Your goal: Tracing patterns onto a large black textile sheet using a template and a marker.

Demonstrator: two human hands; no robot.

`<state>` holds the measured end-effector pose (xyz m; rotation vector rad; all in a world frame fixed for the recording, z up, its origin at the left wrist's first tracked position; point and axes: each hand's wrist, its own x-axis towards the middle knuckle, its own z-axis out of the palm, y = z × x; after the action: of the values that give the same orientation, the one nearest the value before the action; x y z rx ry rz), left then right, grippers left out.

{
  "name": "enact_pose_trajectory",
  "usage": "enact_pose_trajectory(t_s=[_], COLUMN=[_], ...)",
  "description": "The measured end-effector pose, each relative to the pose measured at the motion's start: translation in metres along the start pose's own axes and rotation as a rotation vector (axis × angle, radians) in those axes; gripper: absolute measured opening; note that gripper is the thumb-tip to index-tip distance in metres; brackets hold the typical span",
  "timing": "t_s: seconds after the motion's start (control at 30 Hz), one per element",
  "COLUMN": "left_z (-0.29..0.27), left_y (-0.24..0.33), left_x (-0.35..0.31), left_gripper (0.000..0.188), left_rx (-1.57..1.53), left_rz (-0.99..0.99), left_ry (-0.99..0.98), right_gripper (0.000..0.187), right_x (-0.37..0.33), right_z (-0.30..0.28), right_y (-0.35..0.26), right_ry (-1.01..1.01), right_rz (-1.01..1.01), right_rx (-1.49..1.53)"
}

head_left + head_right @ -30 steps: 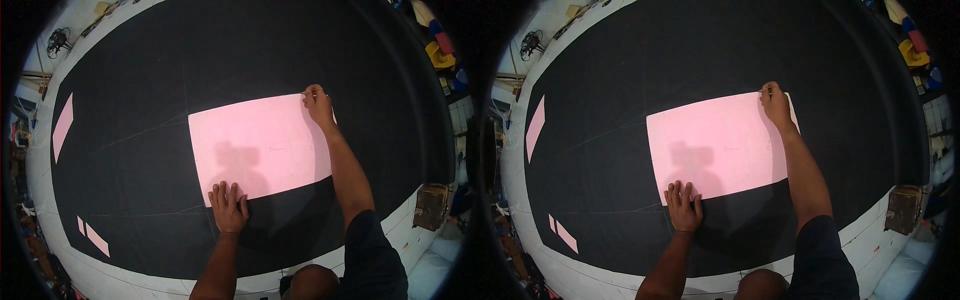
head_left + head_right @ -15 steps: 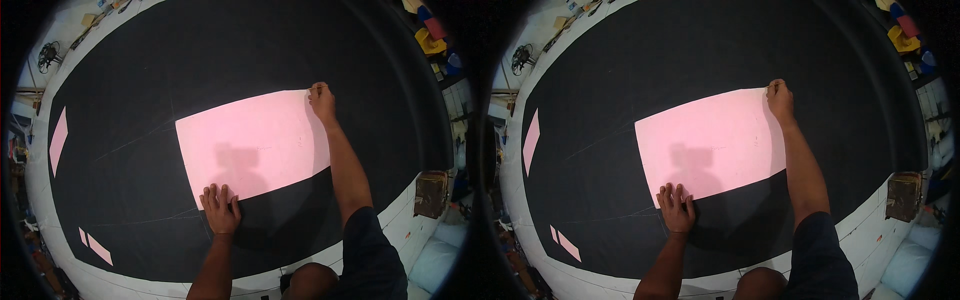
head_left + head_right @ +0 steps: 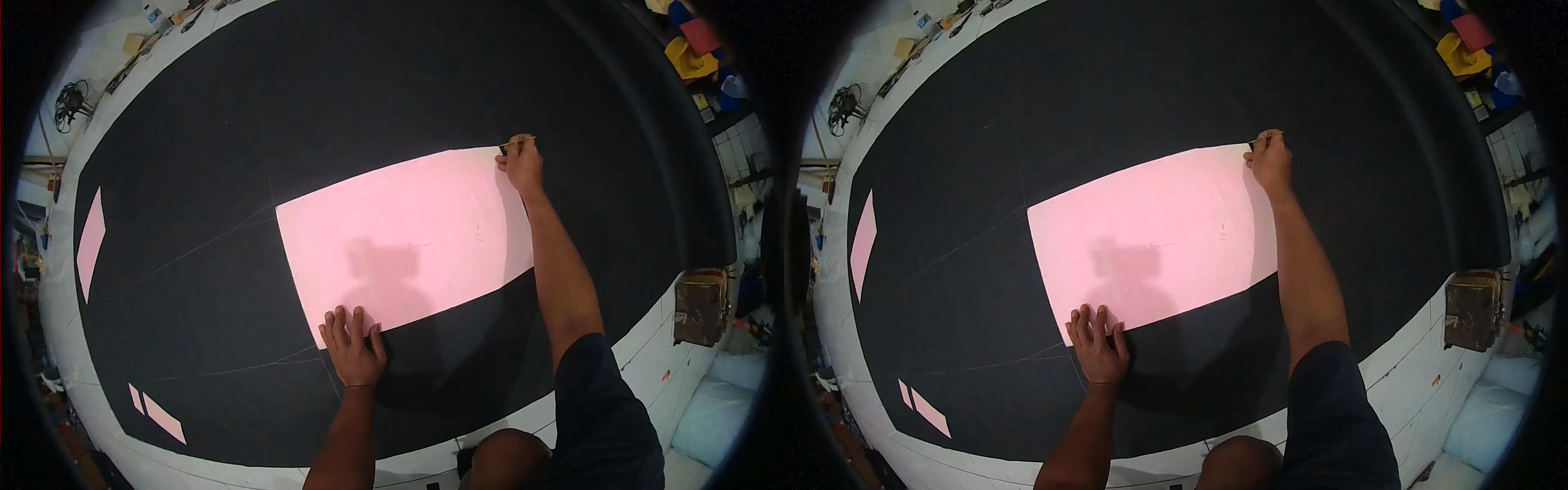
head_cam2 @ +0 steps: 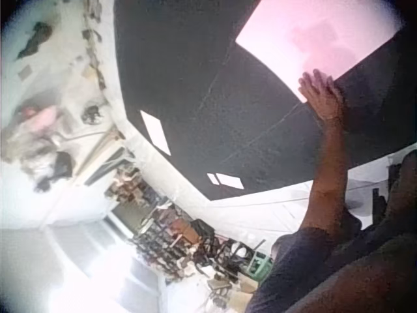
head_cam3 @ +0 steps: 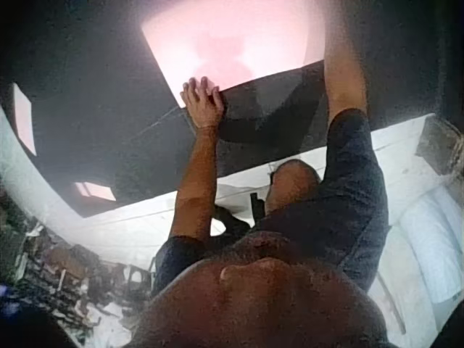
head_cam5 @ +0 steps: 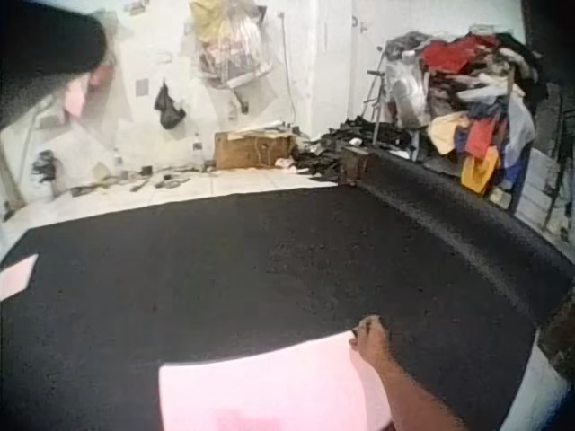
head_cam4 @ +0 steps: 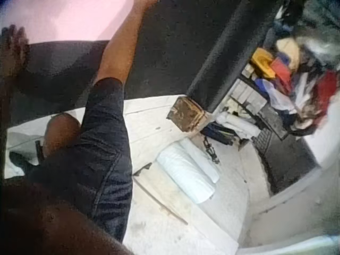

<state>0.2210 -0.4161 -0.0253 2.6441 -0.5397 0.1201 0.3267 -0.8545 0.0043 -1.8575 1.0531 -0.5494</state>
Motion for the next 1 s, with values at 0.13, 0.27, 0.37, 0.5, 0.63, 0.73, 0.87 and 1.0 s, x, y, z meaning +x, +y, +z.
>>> enact_pose_trajectory(t_s=[0.13, 0.27, 0.37, 0.5, 0.63, 0.73, 0.87, 1.0], left_z=[-0.001, 0.000, 0.000, -0.001, 0.002, 0.002, 0.001, 0.004], left_y=[0.000, -0.001, -0.002, 0.001, 0.000, -0.004, -0.002, -0.006], left_x=[0.000, 0.000, -0.001, 0.000, -0.001, -0.001, 0.003, 0.003], left_gripper=[0.044, 0.045, 0.045, 0.043, 0.042, 0.042, 0.041, 0.042], left_rx=[0.011, 0.010, 0.011, -0.008, -0.002, 0.007, 0.015, 0.002], left_rz=[-0.004, 0.004, 0.010, 0.022, 0.041, 0.053, 0.064, 0.079], left_ry=[-0.015, -0.003, 0.001, 0.007, 0.014, 0.027, 0.015, 0.038], right_gripper=[0.020, 0.019, 0.018, 0.017, 0.016, 0.017, 0.018, 0.018], right_x=[-0.002, -0.010, -0.020, -0.045, -0.096, -0.133, -0.167, -0.189], right_z=[0.001, 0.000, -0.007, -0.025, -0.059, -0.079, -0.108, -0.125], right_y=[0.004, -0.003, 0.006, 0.034, 0.037, 0.040, 0.067, 0.076], right_ry=[0.019, 0.019, 0.028, 0.060, 0.034, 0.002, 0.018, -0.011], right_rz=[-0.074, -0.091, -0.146, -0.228, -0.165, -0.017, -0.083, -0.062], right_rx=[0.040, -0.031, -0.122, -0.253, -0.238, -0.144, -0.228, -0.234])
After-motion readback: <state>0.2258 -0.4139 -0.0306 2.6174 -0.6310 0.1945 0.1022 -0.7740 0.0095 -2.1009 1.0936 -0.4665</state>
